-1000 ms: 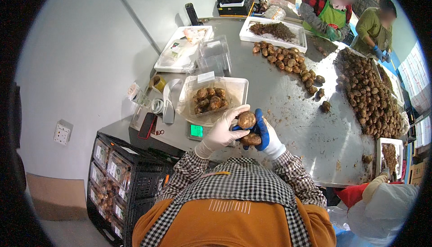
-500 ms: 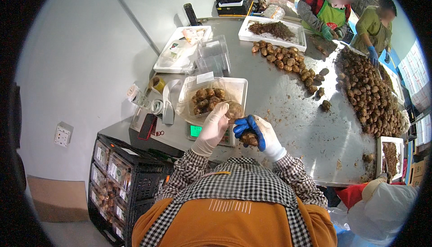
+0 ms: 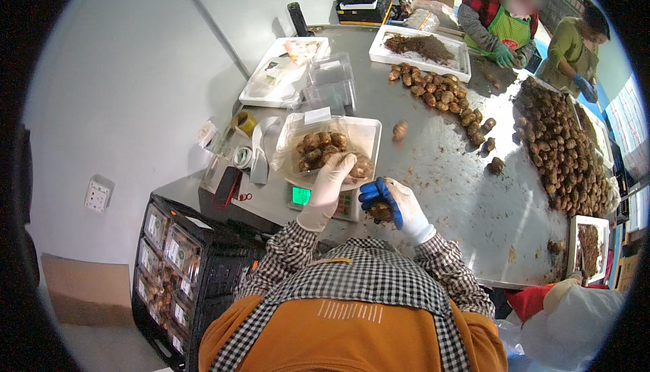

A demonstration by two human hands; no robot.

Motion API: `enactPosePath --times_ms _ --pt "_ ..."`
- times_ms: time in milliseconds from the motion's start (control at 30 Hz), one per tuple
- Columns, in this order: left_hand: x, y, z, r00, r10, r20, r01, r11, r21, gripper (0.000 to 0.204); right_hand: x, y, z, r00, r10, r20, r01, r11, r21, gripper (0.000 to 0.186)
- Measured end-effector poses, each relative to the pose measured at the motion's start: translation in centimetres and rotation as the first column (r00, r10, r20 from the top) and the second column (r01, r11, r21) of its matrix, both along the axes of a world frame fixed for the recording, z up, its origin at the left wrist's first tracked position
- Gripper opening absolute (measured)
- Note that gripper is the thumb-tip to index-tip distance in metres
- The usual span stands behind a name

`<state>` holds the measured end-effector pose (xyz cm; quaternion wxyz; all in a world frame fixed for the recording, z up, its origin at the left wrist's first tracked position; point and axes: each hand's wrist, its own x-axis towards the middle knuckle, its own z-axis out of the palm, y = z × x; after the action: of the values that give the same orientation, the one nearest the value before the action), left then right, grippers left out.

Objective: The person uses a small knife to peel the outer skin off brown nuts. They place the peeled nuts into a plastic container on a digital scale, then transfer the container to a nearby crate. The person repeats this process with additional nuts from a large pile on the table.

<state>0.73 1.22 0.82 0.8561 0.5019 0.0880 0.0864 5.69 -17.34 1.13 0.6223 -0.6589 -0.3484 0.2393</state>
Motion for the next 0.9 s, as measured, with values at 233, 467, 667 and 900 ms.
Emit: enactPosePath --times_ms 233,467,667,900 --pt "3.6 4.5 1.6 0.840 0.498 0.214 -0.442 0.399 0.803 0.036 0.1 -0.3 -0.4 0.997 0.032 -0.077 -0.036 0.998 -0.051 0.032" --pt "3.2 5.2 0.1 0.800 0.405 0.443 -0.385 -0.221 0.896 0.023 0.0 -0.3 -0.3 0.927 0.035 -0.374 -0.036 0.999 0.006 0.034" --pt "-0.7 -2.6 0.3 0.974 -0.127 0.186 -0.129 0.362 0.923 0.046 0.3 -0.2 -4.1 0.993 -0.094 -0.077 0.098 0.993 0.058 0.038" --pt "-1.3 -4.4 -3.5 0.977 -0.213 -0.010 0.010 -0.004 1.000 0.058 0.0 0.2 -6.4 0.812 0.013 -0.584 0.147 0.963 0.226 0.061"
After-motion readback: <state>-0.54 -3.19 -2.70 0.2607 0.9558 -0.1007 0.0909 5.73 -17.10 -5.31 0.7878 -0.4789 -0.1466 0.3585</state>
